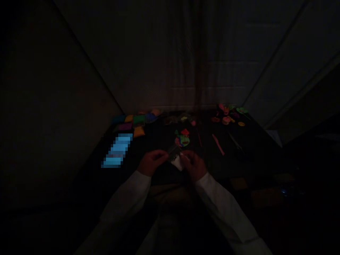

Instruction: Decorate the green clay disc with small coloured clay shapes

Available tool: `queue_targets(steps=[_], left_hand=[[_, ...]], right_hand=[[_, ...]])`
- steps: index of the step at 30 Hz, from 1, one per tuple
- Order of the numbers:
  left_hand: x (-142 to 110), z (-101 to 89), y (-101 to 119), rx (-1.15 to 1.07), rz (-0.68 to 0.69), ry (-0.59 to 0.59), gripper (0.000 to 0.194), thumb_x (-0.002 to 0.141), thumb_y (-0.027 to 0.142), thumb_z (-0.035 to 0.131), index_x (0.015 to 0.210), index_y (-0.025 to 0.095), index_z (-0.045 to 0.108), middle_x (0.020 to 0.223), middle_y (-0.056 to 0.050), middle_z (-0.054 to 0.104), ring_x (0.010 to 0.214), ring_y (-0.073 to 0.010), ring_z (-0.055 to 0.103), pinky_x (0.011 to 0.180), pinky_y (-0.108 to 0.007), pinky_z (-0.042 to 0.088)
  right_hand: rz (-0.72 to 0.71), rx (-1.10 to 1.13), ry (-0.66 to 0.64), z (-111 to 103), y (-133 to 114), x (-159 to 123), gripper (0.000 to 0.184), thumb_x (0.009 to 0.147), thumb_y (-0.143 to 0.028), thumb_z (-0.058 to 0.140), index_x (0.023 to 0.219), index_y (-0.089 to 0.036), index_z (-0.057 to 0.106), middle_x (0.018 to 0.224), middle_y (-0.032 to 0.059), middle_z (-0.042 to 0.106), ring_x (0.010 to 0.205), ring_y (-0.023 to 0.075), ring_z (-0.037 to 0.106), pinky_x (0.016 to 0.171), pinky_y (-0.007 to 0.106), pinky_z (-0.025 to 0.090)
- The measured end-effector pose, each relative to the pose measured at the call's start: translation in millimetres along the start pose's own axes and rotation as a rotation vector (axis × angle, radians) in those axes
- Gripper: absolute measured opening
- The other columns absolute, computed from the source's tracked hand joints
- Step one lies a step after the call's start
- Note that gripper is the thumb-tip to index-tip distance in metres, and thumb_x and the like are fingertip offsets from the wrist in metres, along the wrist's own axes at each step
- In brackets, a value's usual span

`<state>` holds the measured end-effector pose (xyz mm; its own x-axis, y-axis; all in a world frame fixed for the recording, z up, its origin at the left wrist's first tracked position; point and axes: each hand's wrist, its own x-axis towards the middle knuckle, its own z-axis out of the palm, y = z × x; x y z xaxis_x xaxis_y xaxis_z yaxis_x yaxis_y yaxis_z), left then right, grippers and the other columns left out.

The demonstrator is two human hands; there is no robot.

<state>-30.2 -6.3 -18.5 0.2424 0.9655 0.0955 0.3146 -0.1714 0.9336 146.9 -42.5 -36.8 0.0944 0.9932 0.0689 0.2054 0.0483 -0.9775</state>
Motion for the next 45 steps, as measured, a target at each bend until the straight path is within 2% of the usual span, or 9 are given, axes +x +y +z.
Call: queue_targets(steps=[9, 15, 20, 25, 28, 32, 38, 45], left_hand=[[-3, -2.9, 4, 0.07, -0.01, -0.007, 0.016, 0.067, 0.031, 0.055, 0.07, 0.016, 0.059, 0.067, 0.001, 0.06, 0.065, -0.0117, 0.054, 0.063, -0.022, 0.042], [-4, -4.8, 9, 0.081, -0.086, -0.04, 0.016, 0.068, 0.032, 0.055, 0.074, 0.017, 0.059, 0.071, 0.001, 0.061, 0.067, -0.0117, 0.055, 0.061, -0.021, 0.042], [-4, -11.0, 13, 0.106, -0.169, -0.076, 0.015, 0.07, 0.031, 0.054, 0.075, 0.019, 0.059, 0.073, 0.001, 0.061, 0.068, -0.0114, 0.056, 0.061, -0.02, 0.043], [4, -18.7, 21, 0.258, -0.121, -0.121, 0.012, 0.071, 0.032, 0.055, 0.079, 0.024, 0.058, 0.079, 0.003, 0.06, 0.074, -0.0107, 0.056, 0.066, -0.02, 0.043], [11, -21.4, 28, 0.256, -0.087, -0.179, 0.009, 0.072, 0.03, 0.054, 0.08, 0.026, 0.058, 0.08, 0.004, 0.06, 0.074, -0.0098, 0.057, 0.066, -0.02, 0.044], [19, -23.1, 33, 0.231, -0.115, -0.204, 0.006, 0.073, 0.03, 0.053, 0.075, 0.026, 0.058, 0.075, 0.003, 0.061, 0.07, -0.0102, 0.057, 0.064, -0.02, 0.046], [24, -20.9, 31, 0.243, -0.188, -0.214, 0.009, 0.073, 0.031, 0.051, 0.075, 0.025, 0.058, 0.075, 0.002, 0.062, 0.07, -0.0121, 0.058, 0.065, -0.023, 0.048], [30, -21.7, 35, 0.262, -0.217, -0.263, 0.008, 0.073, 0.032, 0.052, 0.077, 0.029, 0.058, 0.076, 0.004, 0.062, 0.069, -0.0111, 0.058, 0.063, -0.02, 0.049]], right_hand=[[-0.032, -0.088, -0.076, 1, -8, -5, 0.031, 0.074, -0.042, 0.048, 0.09, -0.018, 0.058, 0.08, 0.0026, 0.062, 0.073, 0.014, 0.056, 0.066, 0.025, 0.044], [0.001, -0.152, -0.152, 2, -21, -11, 0.025, 0.076, -0.037, 0.048, 0.089, -0.02, 0.059, 0.079, 0.0012, 0.063, 0.072, 0.0128, 0.057, 0.064, 0.023, 0.043], [0.017, -0.237, -0.211, 5, -31, -9, 0.021, 0.078, -0.031, 0.046, 0.092, -0.021, 0.057, 0.084, 0.0005, 0.063, 0.076, 0.0118, 0.057, 0.068, 0.022, 0.042], [0.017, -0.293, -0.264, 6, -37, -5, 0.017, 0.079, -0.029, 0.044, 0.091, -0.023, 0.055, 0.083, -0.0013, 0.062, 0.078, 0.0113, 0.056, 0.071, 0.023, 0.041], [0.019, -0.343, -0.293, 6, -36, 1, 0.016, 0.079, -0.029, 0.044, 0.089, -0.024, 0.055, 0.081, -0.0016, 0.061, 0.076, 0.0118, 0.055, 0.069, 0.024, 0.041], [-0.028, -0.36, -0.312, 5, -35, 9, 0.016, 0.078, -0.027, 0.046, 0.091, -0.025, 0.055, 0.084, -0.0016, 0.062, 0.077, 0.0117, 0.055, 0.07, 0.025, 0.041], [-0.073, -0.432, -0.219, 11, -35, 11, 0.012, 0.074, -0.026, 0.05, 0.081, -0.022, 0.059, 0.072, -0.0005, 0.063, 0.065, 0.0132, 0.056, 0.059, 0.026, 0.042], [-0.156, -0.443, -0.113, 13, -33, 11, 0.011, 0.072, -0.022, 0.053, 0.081, -0.024, 0.058, 0.07, -0.0028, 0.063, 0.062, 0.0108, 0.057, 0.057, 0.023, 0.042]])
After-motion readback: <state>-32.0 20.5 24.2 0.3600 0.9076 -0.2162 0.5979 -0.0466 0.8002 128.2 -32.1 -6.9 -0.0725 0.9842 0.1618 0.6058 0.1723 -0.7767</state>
